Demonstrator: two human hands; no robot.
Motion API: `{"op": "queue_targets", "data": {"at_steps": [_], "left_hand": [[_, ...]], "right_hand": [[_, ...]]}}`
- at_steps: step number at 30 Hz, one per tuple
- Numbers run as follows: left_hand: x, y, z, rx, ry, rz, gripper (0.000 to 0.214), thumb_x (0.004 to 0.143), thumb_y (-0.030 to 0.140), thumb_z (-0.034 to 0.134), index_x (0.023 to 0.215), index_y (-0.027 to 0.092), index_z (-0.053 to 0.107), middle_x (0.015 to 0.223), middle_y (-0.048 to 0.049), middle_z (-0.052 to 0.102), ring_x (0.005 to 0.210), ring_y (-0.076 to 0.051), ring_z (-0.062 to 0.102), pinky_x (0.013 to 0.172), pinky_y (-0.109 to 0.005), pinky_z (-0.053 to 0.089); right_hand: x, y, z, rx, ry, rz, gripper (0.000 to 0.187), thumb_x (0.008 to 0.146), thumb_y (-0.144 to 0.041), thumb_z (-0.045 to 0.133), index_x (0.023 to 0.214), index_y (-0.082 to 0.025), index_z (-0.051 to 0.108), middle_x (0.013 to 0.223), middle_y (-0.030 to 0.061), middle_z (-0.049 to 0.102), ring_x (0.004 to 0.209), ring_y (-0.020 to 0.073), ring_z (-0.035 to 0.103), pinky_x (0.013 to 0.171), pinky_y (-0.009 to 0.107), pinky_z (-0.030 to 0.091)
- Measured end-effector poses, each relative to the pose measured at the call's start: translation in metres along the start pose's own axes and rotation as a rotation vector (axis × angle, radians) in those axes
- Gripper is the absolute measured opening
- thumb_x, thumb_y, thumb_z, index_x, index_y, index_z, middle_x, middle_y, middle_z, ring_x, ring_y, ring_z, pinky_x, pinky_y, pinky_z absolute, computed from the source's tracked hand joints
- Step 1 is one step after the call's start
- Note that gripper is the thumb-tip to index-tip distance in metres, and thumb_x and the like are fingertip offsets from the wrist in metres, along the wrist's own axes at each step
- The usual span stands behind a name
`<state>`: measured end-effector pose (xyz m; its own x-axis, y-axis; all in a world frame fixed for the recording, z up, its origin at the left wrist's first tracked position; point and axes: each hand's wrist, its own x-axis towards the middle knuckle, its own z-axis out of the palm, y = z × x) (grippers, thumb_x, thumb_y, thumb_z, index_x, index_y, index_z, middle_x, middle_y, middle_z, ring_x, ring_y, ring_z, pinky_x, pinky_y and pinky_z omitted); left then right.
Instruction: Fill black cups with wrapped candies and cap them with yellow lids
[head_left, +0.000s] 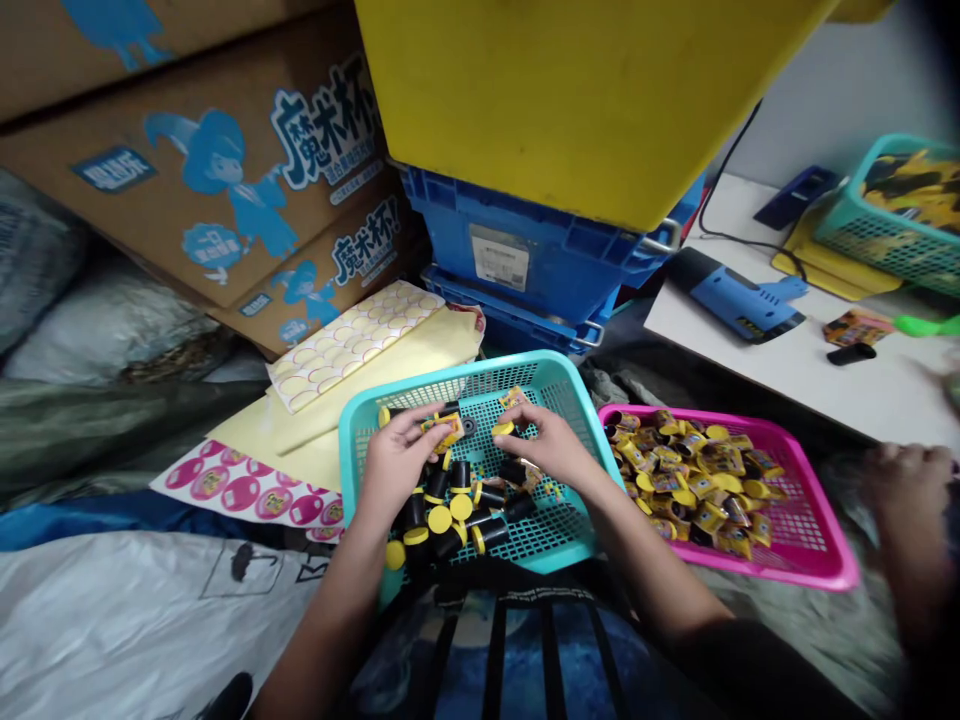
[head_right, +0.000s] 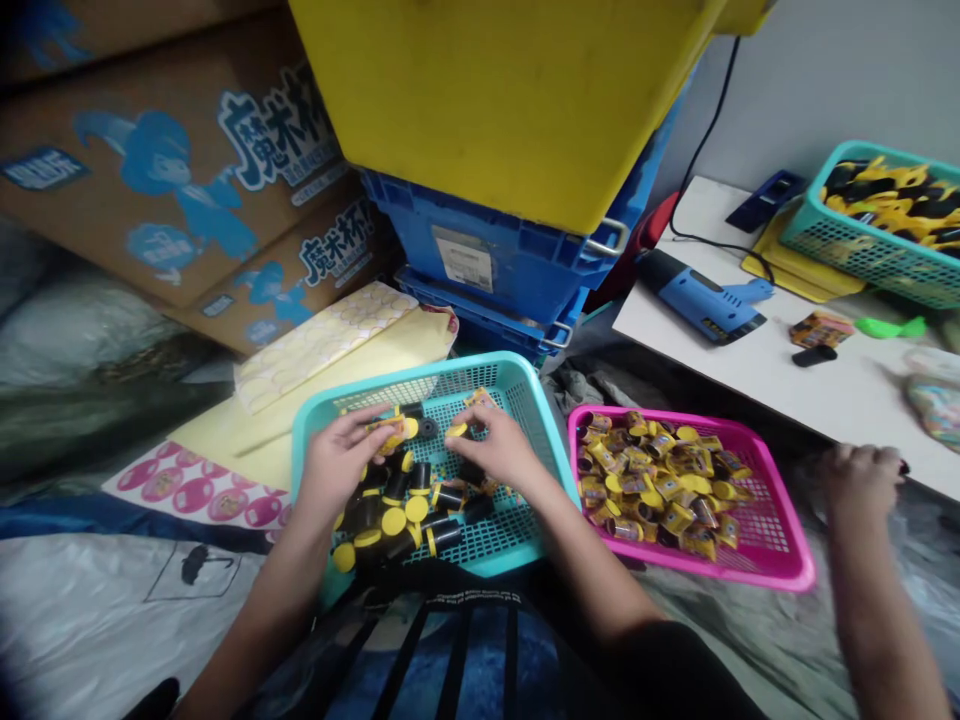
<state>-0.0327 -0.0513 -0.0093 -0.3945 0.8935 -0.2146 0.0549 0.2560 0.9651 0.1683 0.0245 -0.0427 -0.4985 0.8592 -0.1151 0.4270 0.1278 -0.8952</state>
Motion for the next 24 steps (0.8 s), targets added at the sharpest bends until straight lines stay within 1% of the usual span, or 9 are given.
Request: {"op": "queue_targets", "data": {"at_steps": [2,5,6,8,10,13,17,21,24], "left_hand": [[0.000,0.001,0.000,0.019,0.019,0.029,0.028,0.068,0.033,0.074,0.090,0.016,0.075,0.071,-0.0042,0.074,0.055,-0.012,0.062,0.049,-0.021,0.049],[-0.003,0.002,0.003,-0.002,0.015,0.044,0.024,0.071,0.037,0.072,0.084,0.017,0.076,0.077,-0.0055,0.075,0.057,-0.013,0.062,0.049,-0.023,0.051],[-0.004,0.002,0.004,-0.016,0.004,0.047,0.025,0.071,0.038,0.072,0.085,0.018,0.076,0.079,-0.0058,0.076,0.058,-0.014,0.063,0.050,-0.023,0.051],[-0.006,0.002,0.006,-0.039,-0.017,0.060,0.027,0.071,0.039,0.072,0.087,0.018,0.077,0.080,-0.0054,0.076,0.056,-0.013,0.061,0.051,-0.024,0.052],[-0.007,0.001,0.007,-0.060,-0.020,0.077,0.029,0.070,0.040,0.073,0.090,0.019,0.076,0.077,-0.0045,0.076,0.053,-0.012,0.059,0.051,-0.024,0.052],[-0.008,0.001,0.008,-0.079,-0.007,0.094,0.033,0.071,0.042,0.072,0.094,0.018,0.076,0.075,-0.0039,0.075,0.053,-0.012,0.060,0.051,-0.025,0.053],[-0.009,0.002,0.008,-0.060,-0.024,0.118,0.033,0.073,0.042,0.071,0.096,0.019,0.075,0.078,-0.0043,0.076,0.056,-0.014,0.063,0.053,-0.026,0.054],[-0.011,0.004,0.008,0.023,-0.044,0.162,0.030,0.075,0.041,0.069,0.096,0.021,0.075,0.092,-0.0056,0.076,0.074,-0.019,0.070,0.069,-0.031,0.058],[-0.012,0.008,0.009,0.081,-0.065,0.206,0.026,0.076,0.039,0.068,0.094,0.022,0.075,0.096,-0.0056,0.075,0.084,-0.021,0.070,0.082,-0.034,0.056]], "right_hand": [[-0.004,-0.007,-0.004,0.240,0.051,0.031,0.024,0.071,-0.037,0.071,0.085,-0.020,0.061,0.088,0.0019,0.064,0.080,0.0168,0.058,0.078,0.034,0.047],[-0.008,-0.023,-0.008,0.625,0.032,0.054,0.031,0.075,-0.038,0.068,0.100,-0.022,0.059,0.091,0.0018,0.062,0.077,0.0138,0.058,0.071,0.029,0.048],[-0.009,-0.029,-0.009,0.717,0.019,0.055,0.033,0.076,-0.037,0.068,0.105,-0.023,0.058,0.094,0.0023,0.062,0.079,0.0136,0.059,0.072,0.029,0.048],[-0.010,-0.036,-0.011,0.804,-0.015,0.047,0.034,0.076,-0.036,0.069,0.107,-0.024,0.060,0.096,0.0026,0.063,0.081,0.0137,0.060,0.076,0.030,0.049],[-0.010,-0.040,-0.012,0.802,-0.041,0.032,0.032,0.074,-0.035,0.071,0.103,-0.024,0.062,0.092,0.0020,0.063,0.079,0.0137,0.060,0.076,0.030,0.050],[-0.009,-0.040,-0.012,0.739,-0.050,0.000,0.031,0.071,-0.035,0.074,0.098,-0.023,0.063,0.086,0.0010,0.062,0.076,0.0134,0.058,0.072,0.029,0.049],[-0.009,-0.035,-0.011,0.652,-0.061,-0.046,0.028,0.073,-0.035,0.073,0.096,-0.022,0.066,0.089,0.0014,0.062,0.080,0.0133,0.057,0.075,0.029,0.047],[-0.011,-0.031,-0.013,0.554,-0.067,-0.039,0.030,0.075,-0.037,0.071,0.100,-0.021,0.066,0.091,0.0029,0.064,0.079,0.0142,0.059,0.076,0.032,0.048],[-0.012,-0.030,-0.014,0.517,-0.053,-0.049,0.032,0.075,-0.038,0.070,0.101,-0.020,0.066,0.094,0.0044,0.065,0.082,0.0154,0.060,0.077,0.033,0.049]]}}
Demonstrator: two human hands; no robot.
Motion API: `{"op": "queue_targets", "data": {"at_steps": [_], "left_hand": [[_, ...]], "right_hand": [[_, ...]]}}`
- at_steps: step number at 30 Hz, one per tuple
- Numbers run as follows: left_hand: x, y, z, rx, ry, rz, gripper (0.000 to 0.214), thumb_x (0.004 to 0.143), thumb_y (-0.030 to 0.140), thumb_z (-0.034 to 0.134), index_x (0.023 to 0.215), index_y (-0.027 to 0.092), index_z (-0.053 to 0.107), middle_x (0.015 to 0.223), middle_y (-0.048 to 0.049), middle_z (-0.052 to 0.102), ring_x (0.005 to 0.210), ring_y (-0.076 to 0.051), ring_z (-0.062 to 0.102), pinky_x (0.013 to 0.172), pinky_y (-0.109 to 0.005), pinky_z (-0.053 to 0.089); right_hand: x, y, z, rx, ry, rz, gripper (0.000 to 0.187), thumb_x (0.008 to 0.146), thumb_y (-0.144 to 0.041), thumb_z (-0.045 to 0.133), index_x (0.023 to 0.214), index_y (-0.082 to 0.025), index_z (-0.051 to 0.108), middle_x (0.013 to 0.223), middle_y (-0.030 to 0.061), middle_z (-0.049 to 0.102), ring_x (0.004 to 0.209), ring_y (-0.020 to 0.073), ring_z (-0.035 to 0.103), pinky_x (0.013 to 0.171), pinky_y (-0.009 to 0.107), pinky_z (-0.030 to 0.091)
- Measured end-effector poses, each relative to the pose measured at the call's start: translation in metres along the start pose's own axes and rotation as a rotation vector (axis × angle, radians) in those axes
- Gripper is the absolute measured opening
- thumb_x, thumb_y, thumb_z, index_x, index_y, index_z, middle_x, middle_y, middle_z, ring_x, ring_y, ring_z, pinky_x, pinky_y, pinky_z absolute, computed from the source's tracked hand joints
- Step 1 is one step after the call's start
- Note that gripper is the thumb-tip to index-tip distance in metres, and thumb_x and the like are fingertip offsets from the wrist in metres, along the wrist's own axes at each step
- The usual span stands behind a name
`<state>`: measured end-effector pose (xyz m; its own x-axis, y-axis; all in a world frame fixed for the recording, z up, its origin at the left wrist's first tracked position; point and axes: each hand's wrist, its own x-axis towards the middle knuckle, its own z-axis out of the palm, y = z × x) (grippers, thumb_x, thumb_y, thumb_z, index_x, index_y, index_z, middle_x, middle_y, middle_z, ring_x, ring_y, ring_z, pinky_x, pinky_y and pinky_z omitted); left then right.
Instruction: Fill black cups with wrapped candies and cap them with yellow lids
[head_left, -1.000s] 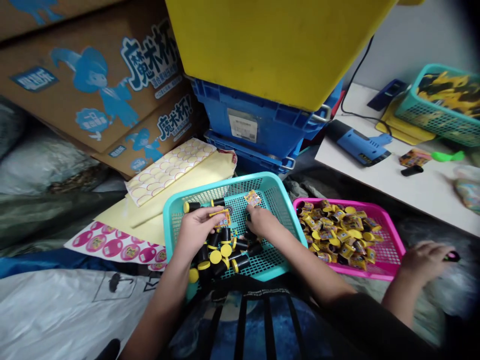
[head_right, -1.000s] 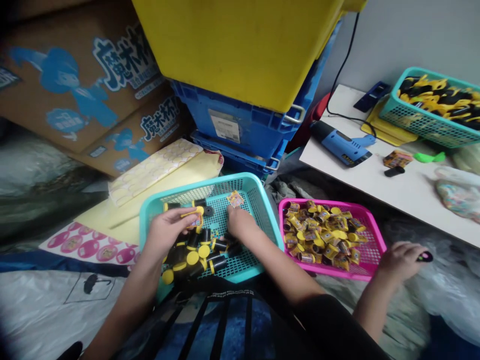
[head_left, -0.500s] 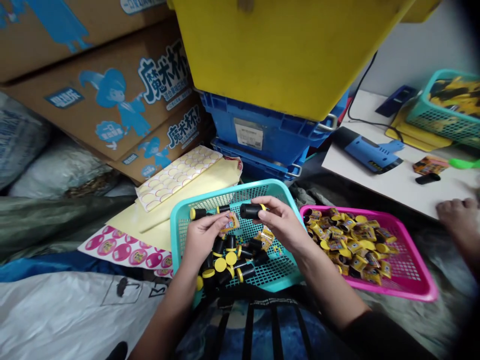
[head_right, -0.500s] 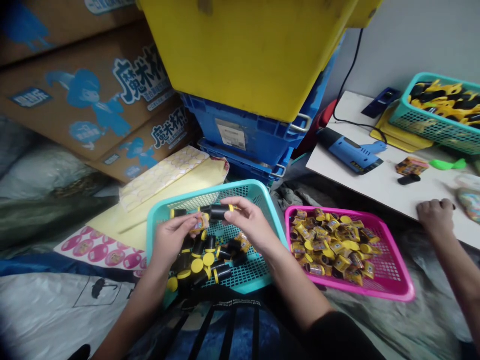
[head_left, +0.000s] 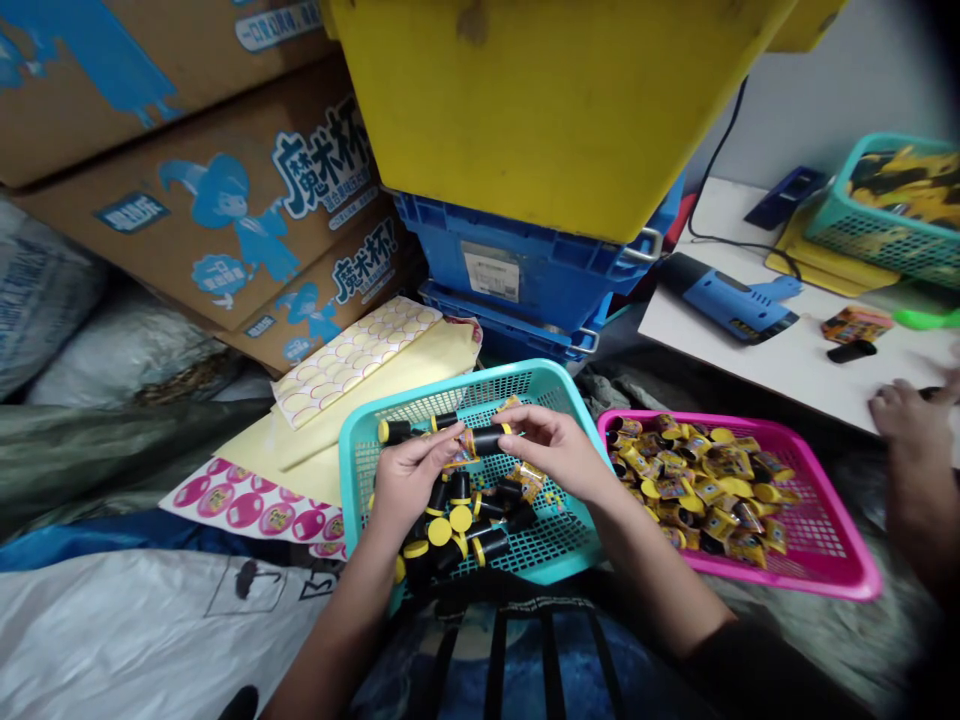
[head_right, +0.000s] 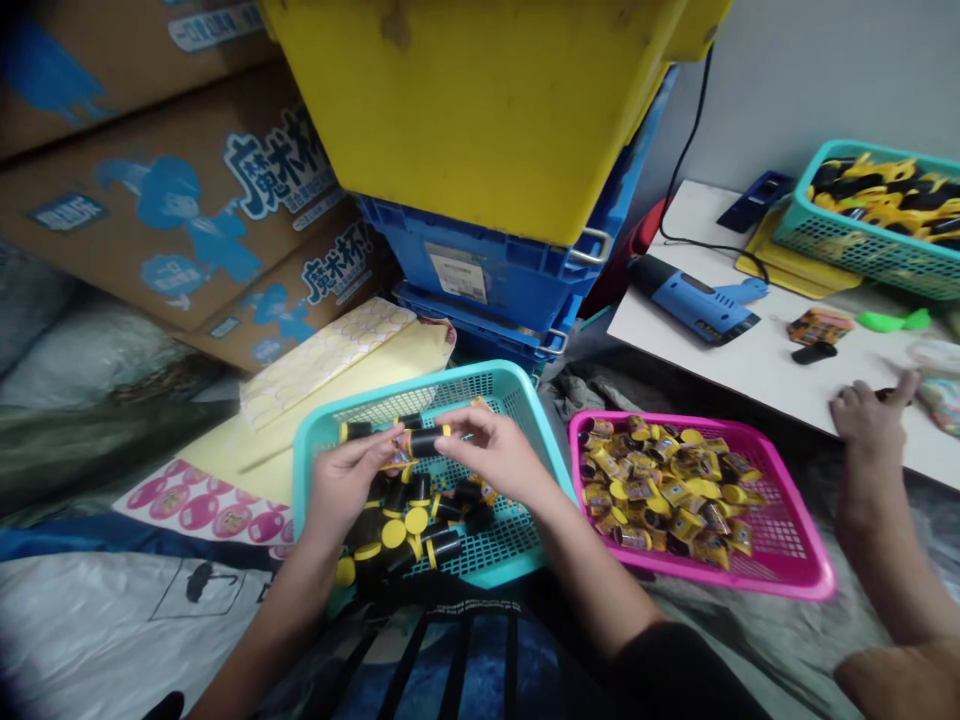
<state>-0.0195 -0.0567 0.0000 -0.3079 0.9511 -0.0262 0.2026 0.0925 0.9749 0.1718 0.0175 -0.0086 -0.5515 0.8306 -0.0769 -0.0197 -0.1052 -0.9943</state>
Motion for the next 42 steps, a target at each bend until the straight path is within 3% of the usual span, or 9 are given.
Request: {"op": "queue_targets", "data": {"at_steps": [7,12,18,22,26,32,35,38,42], "left_hand": [[0.001,0.007,0.004,-0.158,-0.137,-0.208,0.042,0.060,0.030,0.080,0.100,0.020,0.073,0.086,-0.0043,0.076,0.068,-0.017,0.069,0.069,-0.031,0.058],[-0.001,0.002,0.009,-0.238,-0.127,-0.202,0.037,0.057,0.026,0.082,0.093,0.019,0.073,0.089,-0.0047,0.075,0.075,-0.018,0.068,0.073,-0.033,0.057],[-0.003,0.004,0.016,-0.319,-0.129,-0.194,0.033,0.056,0.022,0.082,0.088,0.019,0.073,0.091,-0.0043,0.074,0.075,-0.017,0.068,0.070,-0.030,0.057],[-0.005,0.009,0.018,-0.344,-0.151,-0.168,0.032,0.055,0.019,0.083,0.085,0.020,0.073,0.098,-0.0049,0.074,0.084,-0.019,0.068,0.073,-0.029,0.058],[-0.006,0.012,0.019,-0.341,-0.155,-0.201,0.034,0.054,0.023,0.083,0.085,0.019,0.073,0.099,-0.0056,0.073,0.081,-0.020,0.069,0.067,-0.030,0.059],[-0.009,0.014,0.024,-0.366,-0.154,-0.240,0.035,0.053,0.025,0.083,0.085,0.018,0.072,0.089,-0.0041,0.073,0.066,-0.015,0.066,0.063,-0.029,0.058],[-0.008,0.014,0.025,-0.384,-0.155,-0.268,0.035,0.054,0.024,0.082,0.086,0.018,0.070,0.077,-0.0007,0.071,0.056,-0.012,0.062,0.058,-0.027,0.057],[-0.007,0.014,0.025,-0.350,-0.157,-0.231,0.033,0.057,0.021,0.080,0.088,0.019,0.068,0.077,0.0009,0.069,0.059,-0.012,0.063,0.058,-0.026,0.057],[-0.007,0.015,0.026,-0.290,-0.263,-0.106,0.030,0.062,0.018,0.077,0.090,0.020,0.069,0.094,-0.0037,0.070,0.087,-0.018,0.067,0.076,-0.029,0.057]], "right_hand": [[-0.003,0.002,0.010,-0.028,0.024,-0.031,0.032,0.072,-0.035,0.073,0.101,-0.022,0.067,0.103,0.0051,0.067,0.080,0.0152,0.064,0.080,0.035,0.052],[-0.002,0.003,0.016,0.033,-0.010,-0.086,0.026,0.074,-0.039,0.072,0.096,-0.025,0.071,0.104,0.0049,0.068,0.097,0.0205,0.063,0.089,0.040,0.049],[-0.001,0.014,0.028,0.472,-0.194,0.140,0.046,0.080,-0.052,0.062,0.117,-0.025,0.059,0.112,0.0076,0.063,0.098,0.0198,0.061,0.086,0.036,0.048],[-0.002,0.020,0.035,0.649,-0.221,0.171,0.040,0.074,-0.051,0.070,0.100,-0.022,0.061,0.097,0.0043,0.063,0.087,0.0166,0.060,0.080,0.031,0.047],[-0.001,0.020,0.035,0.610,-0.173,0.190,0.041,0.065,-0.051,0.077,0.090,-0.022,0.060,0.088,0.0018,0.061,0.082,0.0159,0.058,0.075,0.028,0.047],[0.000,0.023,0.038,0.563,-0.142,0.128,0.041,0.066,-0.053,0.076,0.089,-0.023,0.059,0.087,0.0010,0.061,0.070,0.0140,0.057,0.067,0.027,0.048],[-0.002,0.021,0.034,0.585,-0.162,0.131,0.043,0.078,-0.063,0.057,0.093,-0.023,0.058,0.089,0.0035,0.062,0.067,0.0143,0.057,0.063,0.028,0.049],[-0.006,0.016,0.026,0.527,-0.140,0.052,0.050,0.086,-0.066,0.038,0.104,-0.023,0.058,0.102,0.0074,0.060,0.087,0.0187,0.060,0.072,0.033,0.051],[-0.018,0.008,0.021,0.104,-0.031,-0.101,0.041,0.079,-0.047,0.065,0.114,-0.027,0.057,0.114,0.0063,0.057,0.102,0.0205,0.057,0.081,0.034,0.050]]}}
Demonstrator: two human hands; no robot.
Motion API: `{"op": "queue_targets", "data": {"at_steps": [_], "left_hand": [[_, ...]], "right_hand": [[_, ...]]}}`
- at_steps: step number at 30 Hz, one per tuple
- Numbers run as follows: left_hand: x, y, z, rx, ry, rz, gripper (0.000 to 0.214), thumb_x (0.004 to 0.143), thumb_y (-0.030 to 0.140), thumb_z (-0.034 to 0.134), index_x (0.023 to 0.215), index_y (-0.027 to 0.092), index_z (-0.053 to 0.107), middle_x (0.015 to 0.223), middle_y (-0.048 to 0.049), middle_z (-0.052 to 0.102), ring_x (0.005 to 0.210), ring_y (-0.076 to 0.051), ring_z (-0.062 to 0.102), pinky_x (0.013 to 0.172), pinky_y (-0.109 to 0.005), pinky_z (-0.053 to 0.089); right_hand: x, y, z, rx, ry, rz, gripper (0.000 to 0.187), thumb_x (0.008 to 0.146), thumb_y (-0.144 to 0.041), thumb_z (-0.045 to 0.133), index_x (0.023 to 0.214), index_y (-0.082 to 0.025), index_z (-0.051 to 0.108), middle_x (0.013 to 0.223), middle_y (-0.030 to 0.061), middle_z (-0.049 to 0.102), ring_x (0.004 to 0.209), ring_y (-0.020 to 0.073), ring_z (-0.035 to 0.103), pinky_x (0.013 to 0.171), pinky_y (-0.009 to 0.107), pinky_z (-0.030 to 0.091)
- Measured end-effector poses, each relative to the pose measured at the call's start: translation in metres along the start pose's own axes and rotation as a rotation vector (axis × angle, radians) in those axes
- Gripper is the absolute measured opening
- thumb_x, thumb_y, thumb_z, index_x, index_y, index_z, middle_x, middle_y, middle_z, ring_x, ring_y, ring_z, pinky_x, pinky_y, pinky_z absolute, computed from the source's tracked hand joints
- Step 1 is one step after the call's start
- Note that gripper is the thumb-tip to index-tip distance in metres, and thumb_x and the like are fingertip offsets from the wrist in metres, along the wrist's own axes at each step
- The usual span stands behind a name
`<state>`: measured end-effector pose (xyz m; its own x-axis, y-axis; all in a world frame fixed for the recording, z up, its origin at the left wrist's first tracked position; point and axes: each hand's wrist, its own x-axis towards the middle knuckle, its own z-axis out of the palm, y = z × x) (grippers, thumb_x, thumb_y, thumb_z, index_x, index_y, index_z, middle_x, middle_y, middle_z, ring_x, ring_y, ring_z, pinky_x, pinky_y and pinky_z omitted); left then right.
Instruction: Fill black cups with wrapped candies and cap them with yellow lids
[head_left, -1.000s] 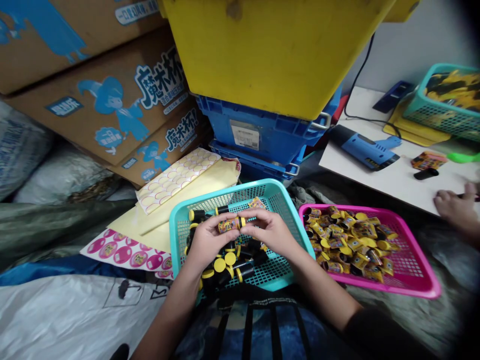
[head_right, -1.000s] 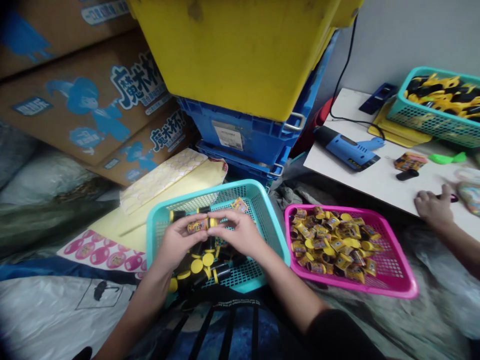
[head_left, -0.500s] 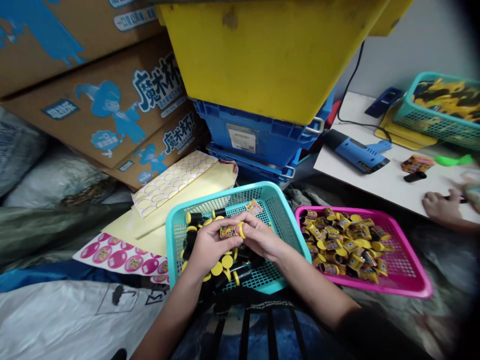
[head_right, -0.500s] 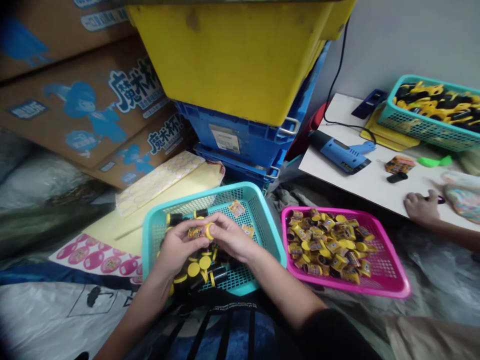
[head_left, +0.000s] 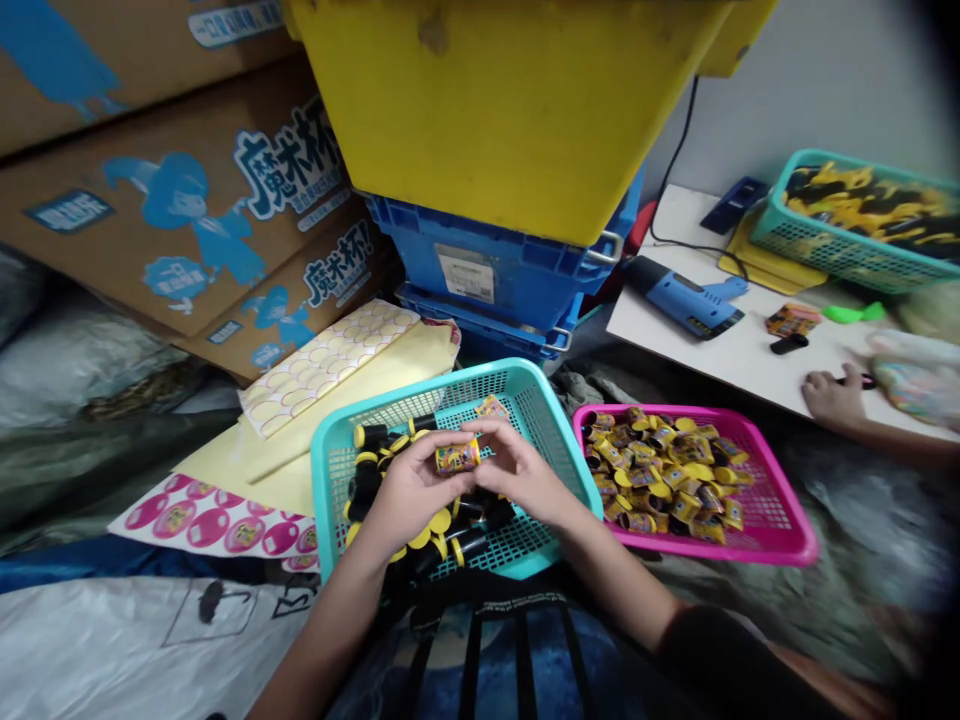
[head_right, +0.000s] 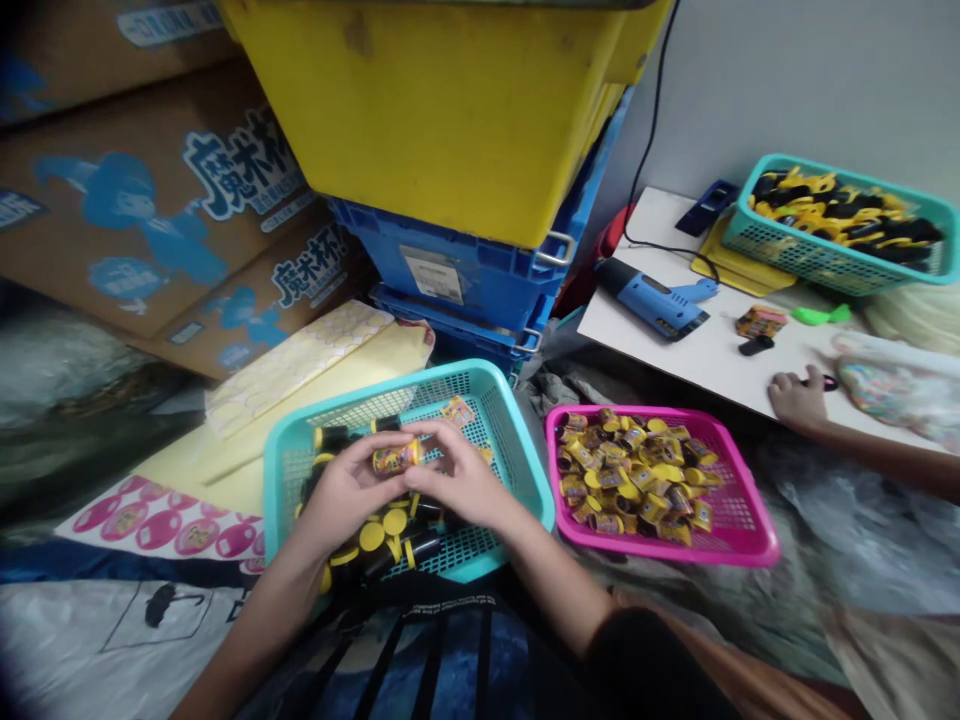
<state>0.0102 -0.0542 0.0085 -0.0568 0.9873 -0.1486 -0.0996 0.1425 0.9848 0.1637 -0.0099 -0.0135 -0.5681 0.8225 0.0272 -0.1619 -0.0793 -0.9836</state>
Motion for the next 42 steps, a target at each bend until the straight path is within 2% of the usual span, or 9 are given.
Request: {"op": "queue_targets", "data": {"at_steps": [6,12,15,18,21,24,33,37,42], "left_hand": [[-0.004,-0.004,-0.008,0.144,-0.110,-0.103,0.055,0.070,0.029,0.073,0.123,0.026,0.058,0.128,-0.0110,0.060,0.097,-0.023,0.067,0.081,-0.034,0.056],[0.002,-0.005,-0.033,0.360,0.028,-0.114,0.043,0.074,0.045,0.066,0.110,0.021,0.065,0.109,-0.0100,0.070,0.094,-0.025,0.066,0.083,-0.037,0.053],[0.005,-0.006,-0.038,0.593,0.049,-0.087,0.038,0.080,0.044,0.059,0.110,0.023,0.066,0.098,-0.0067,0.072,0.081,-0.021,0.066,0.076,-0.035,0.053],[0.008,-0.011,-0.040,0.824,0.017,-0.023,0.030,0.083,0.038,0.056,0.106,0.023,0.069,0.090,-0.0047,0.072,0.073,-0.019,0.065,0.073,-0.034,0.052],[0.011,-0.018,-0.041,0.987,-0.008,0.074,0.023,0.086,0.030,0.053,0.098,0.022,0.071,0.096,-0.0051,0.072,0.084,-0.021,0.064,0.081,-0.034,0.050],[0.017,-0.022,-0.040,1.163,-0.003,0.225,0.025,0.087,0.027,0.053,0.104,0.019,0.068,0.108,-0.0082,0.068,0.104,-0.025,0.057,0.093,-0.038,0.045],[0.042,-0.038,-0.030,1.397,-0.312,0.276,0.020,0.078,0.028,0.066,0.096,0.019,0.066,0.095,-0.0081,0.064,0.098,-0.028,0.051,0.083,-0.039,0.043],[0.036,-0.043,-0.023,1.336,-0.436,0.235,0.030,0.072,0.039,0.071,0.095,0.021,0.069,0.094,-0.0083,0.066,0.097,-0.030,0.051,0.081,-0.042,0.042],[0.032,-0.034,-0.023,1.079,-0.194,0.187,0.027,0.083,0.039,0.057,0.097,0.021,0.070,0.098,-0.0090,0.069,0.099,-0.029,0.055,0.087,-0.043,0.040]], "right_hand": [[-0.045,-0.030,-0.058,-0.466,0.445,-0.090,0.026,0.081,-0.041,0.064,0.099,-0.023,0.064,0.101,0.0064,0.062,0.090,0.0197,0.062,0.078,0.034,0.051],[-0.109,-0.064,-0.161,-1.204,0.813,0.364,0.058,0.072,-0.050,0.067,0.115,-0.012,0.060,0.100,0.0171,0.066,0.090,0.0308,0.062,0.083,0.048,0.047],[-0.093,-0.058,-0.142,-1.244,0.784,0.253,0.045,0.082,-0.045,0.057,0.113,-0.012,0.062,0.106,0.0174,0.066,0.096,0.0293,0.062,0.086,0.045,0.047],[-0.051,-0.043,-0.078,-1.069,0.431,0.079,0.031,0.089,-0.041,0.050,0.105,-0.018,0.064,0.101,0.0100,0.069,0.088,0.0213,0.065,0.080,0.034,0.050],[-0.007,-0.027,-0.022,-1.163,-0.042,0.238,0.024,0.089,-0.034,0.054,0.104,-0.019,0.065,0.104,0.0092,0.069,0.093,0.0207,0.065,0.081,0.031,0.049],[0.021,-0.016,-0.002,-1.345,-0.222,0.417,0.022,0.085,-0.028,0.057,0.101,-0.015,0.066,0.103,0.0142,0.068,0.095,0.0267,0.065,0.079,0.035,0.049],[0.015,0.019,-0.031,-1.416,-0.113,0.565,0.040,0.082,-0.008,0.049,0.122,-0.011,0.053,0.110,0.0195,0.061,0.090,0.0247,0.064,0.076,0.034,0.048],[0.016,0.035,-0.042,-1.369,-0.063,0.535,0.025,0.084,-0.006,0.046,0.105,-0.011,0.060,0.103,0.0171,0.063,0.085,0.0210,0.064,0.075,0.031,0.046],[0.018,0.029,-0.045,-1.253,-0.044,0.392,0.013,0.084,-0.013,0.054,0.091,-0.017,0.065,0.087,0.0076,0.069,0.082,0.0181,0.063,0.075,0.028,0.046]]}}
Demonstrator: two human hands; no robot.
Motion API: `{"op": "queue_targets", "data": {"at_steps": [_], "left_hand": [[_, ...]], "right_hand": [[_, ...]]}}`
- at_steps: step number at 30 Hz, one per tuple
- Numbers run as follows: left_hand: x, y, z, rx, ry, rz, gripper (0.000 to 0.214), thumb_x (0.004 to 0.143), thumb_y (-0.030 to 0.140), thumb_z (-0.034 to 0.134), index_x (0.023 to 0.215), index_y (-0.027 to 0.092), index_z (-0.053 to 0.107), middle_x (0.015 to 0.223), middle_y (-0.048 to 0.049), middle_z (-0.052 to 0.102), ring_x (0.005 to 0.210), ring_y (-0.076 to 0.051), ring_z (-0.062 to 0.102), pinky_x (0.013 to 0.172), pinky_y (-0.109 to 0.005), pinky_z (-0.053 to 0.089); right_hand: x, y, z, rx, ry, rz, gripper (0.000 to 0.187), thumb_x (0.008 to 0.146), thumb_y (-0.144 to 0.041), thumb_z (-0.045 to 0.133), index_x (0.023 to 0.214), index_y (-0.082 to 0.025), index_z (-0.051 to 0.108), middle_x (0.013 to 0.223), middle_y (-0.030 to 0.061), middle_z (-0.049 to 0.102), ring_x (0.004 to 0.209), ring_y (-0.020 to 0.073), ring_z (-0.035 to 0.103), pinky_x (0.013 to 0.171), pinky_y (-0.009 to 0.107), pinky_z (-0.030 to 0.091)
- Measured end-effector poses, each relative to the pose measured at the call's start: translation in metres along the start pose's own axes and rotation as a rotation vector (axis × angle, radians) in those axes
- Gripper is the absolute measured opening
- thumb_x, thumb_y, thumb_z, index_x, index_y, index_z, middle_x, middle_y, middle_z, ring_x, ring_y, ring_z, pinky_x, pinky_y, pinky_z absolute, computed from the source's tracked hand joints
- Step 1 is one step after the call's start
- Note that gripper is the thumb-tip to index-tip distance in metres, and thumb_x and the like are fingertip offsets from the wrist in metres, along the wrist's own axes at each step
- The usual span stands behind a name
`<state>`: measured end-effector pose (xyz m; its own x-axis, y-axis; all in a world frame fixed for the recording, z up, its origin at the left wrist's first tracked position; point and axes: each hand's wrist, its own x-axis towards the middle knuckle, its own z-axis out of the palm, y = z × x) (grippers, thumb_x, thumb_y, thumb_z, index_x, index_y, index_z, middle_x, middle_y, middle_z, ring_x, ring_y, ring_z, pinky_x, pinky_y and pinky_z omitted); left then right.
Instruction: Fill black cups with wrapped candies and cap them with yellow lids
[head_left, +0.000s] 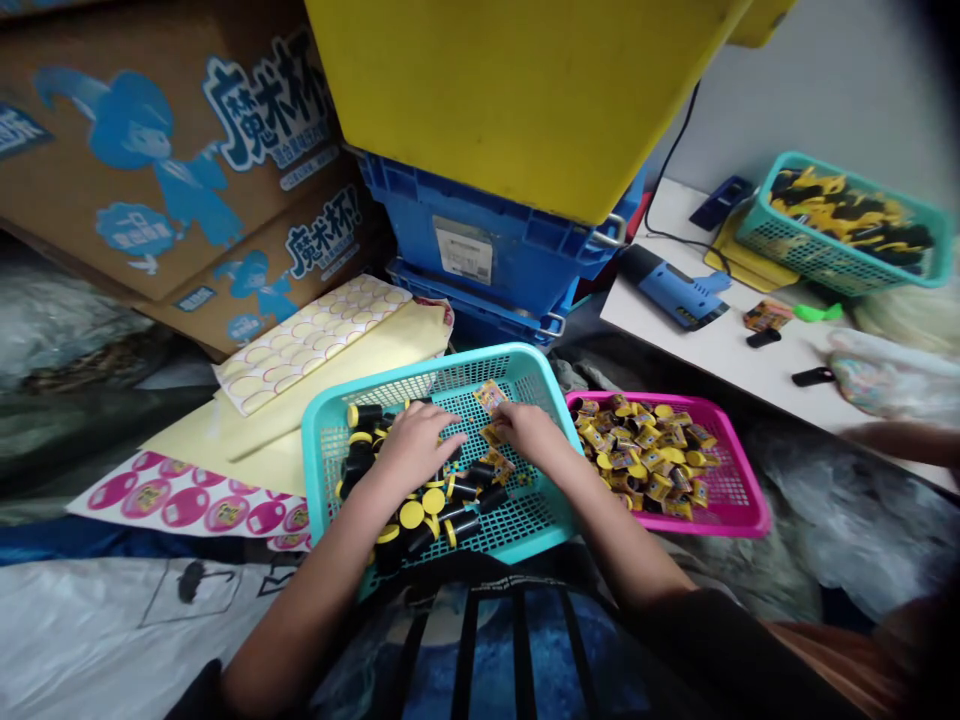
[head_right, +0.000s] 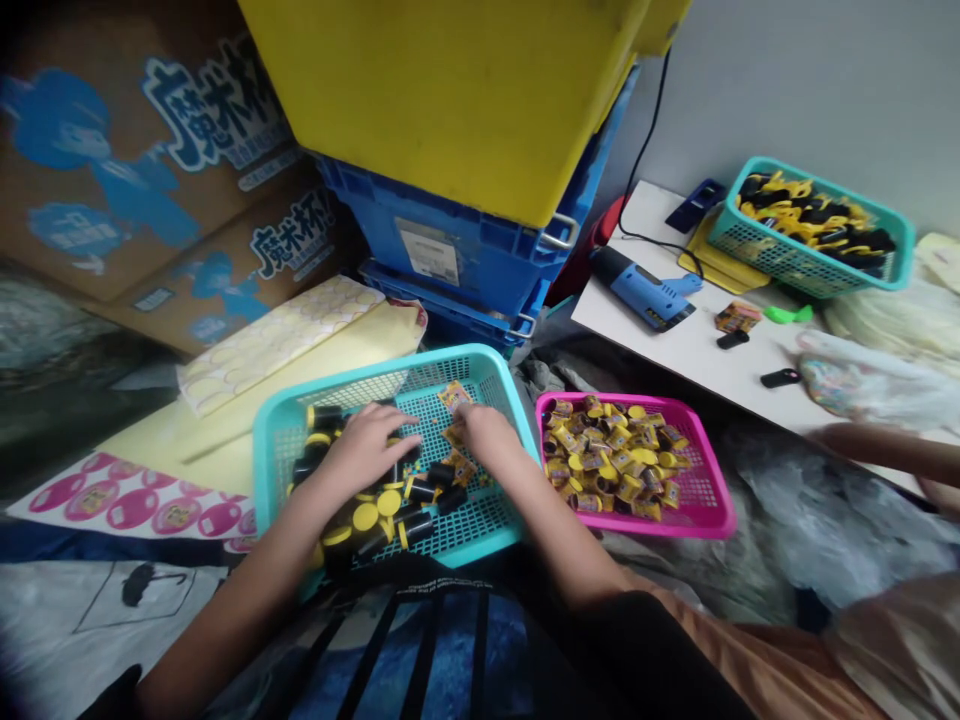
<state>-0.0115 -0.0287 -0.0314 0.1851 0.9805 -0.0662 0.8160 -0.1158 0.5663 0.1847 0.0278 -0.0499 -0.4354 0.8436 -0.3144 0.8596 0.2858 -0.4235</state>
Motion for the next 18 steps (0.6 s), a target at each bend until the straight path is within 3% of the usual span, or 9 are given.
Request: {"op": "queue_targets", "data": {"at_steps": [3,6,9,11,13,14,16,18], "left_hand": [[-0.005,0.009,-0.007,-0.405,0.138,-0.222,0.025,0.086,0.039,0.051,0.090,0.020,0.068,0.085,-0.0066,0.070,0.083,-0.023,0.062,0.077,-0.037,0.046],[-0.011,0.024,-0.009,-0.958,0.106,-0.346,0.035,0.079,0.043,0.061,0.106,0.021,0.060,0.076,-0.0016,0.066,0.068,-0.018,0.063,0.063,-0.030,0.049],[-0.013,0.037,-0.010,-1.172,0.168,-0.344,0.043,0.070,0.033,0.072,0.107,0.020,0.057,0.068,0.0042,0.061,0.061,-0.011,0.059,0.060,-0.024,0.049],[-0.014,0.041,-0.013,-1.144,0.216,-0.340,0.040,0.069,0.028,0.074,0.104,0.019,0.057,0.064,0.0060,0.059,0.057,-0.009,0.057,0.059,-0.021,0.048],[-0.015,0.041,-0.016,-1.097,0.193,-0.329,0.041,0.069,0.025,0.073,0.106,0.019,0.056,0.063,0.0063,0.059,0.057,-0.009,0.057,0.059,-0.021,0.048],[-0.016,0.040,-0.018,-1.077,0.165,-0.323,0.044,0.069,0.023,0.073,0.109,0.019,0.056,0.063,0.0063,0.059,0.058,-0.009,0.058,0.059,-0.022,0.048],[-0.017,0.038,-0.022,-1.047,0.097,-0.311,0.050,0.068,0.021,0.073,0.114,0.019,0.054,0.065,0.0056,0.061,0.058,-0.010,0.059,0.060,-0.023,0.048],[-0.018,0.037,-0.024,-1.037,0.056,-0.302,0.055,0.067,0.022,0.073,0.119,0.019,0.052,0.066,0.0047,0.062,0.058,-0.011,0.059,0.060,-0.025,0.049]], "right_hand": [[-0.013,-0.005,-0.007,0.186,0.270,-0.237,0.010,0.087,-0.019,0.056,0.088,-0.019,0.065,0.087,0.0047,0.068,0.083,0.0161,0.061,0.077,0.029,0.047],[-0.031,-0.012,-0.010,0.289,0.632,-0.612,0.010,0.086,-0.015,0.058,0.085,-0.021,0.066,0.082,0.0042,0.065,0.080,0.0163,0.058,0.073,0.030,0.047],[-0.044,-0.020,-0.011,0.267,0.721,-0.760,0.015,0.083,-0.012,0.058,0.088,-0.023,0.067,0.088,0.0043,0.062,0.082,0.0166,0.056,0.072,0.032,0.046],[-0.048,-0.024,-0.013,0.393,0.717,-0.682,0.015,0.084,-0.015,0.057,0.092,-0.023,0.067,0.093,0.0052,0.060,0.089,0.0183,0.057,0.079,0.035,0.046],[-0.048,-0.026,-0.018,0.615,0.665,-0.502,0.017,0.089,-0.022,0.051,0.097,-0.023,0.066,0.098,0.0064,0.060,0.095,0.0196,0.056,0.085,0.038,0.045],[-0.047,-0.027,-0.021,0.719,0.588,-0.417,0.021,0.091,-0.027,0.046,0.098,-0.022,0.065,0.099,0.0067,0.060,0.096,0.0196,0.056,0.086,0.038,0.044],[-0.042,-0.028,-0.027,0.842,0.316,-0.337,0.028,0.093,-0.036,0.043,0.094,-0.021,0.067,0.096,0.0058,0.063,0.092,0.0186,0.058,0.085,0.037,0.044],[-0.036,-0.031,-0.031,0.888,0.059,-0.313,0.027,0.088,-0.041,0.053,0.082,-0.019,0.068,0.084,0.0032,0.065,0.081,0.0164,0.058,0.080,0.033,0.044]]}}
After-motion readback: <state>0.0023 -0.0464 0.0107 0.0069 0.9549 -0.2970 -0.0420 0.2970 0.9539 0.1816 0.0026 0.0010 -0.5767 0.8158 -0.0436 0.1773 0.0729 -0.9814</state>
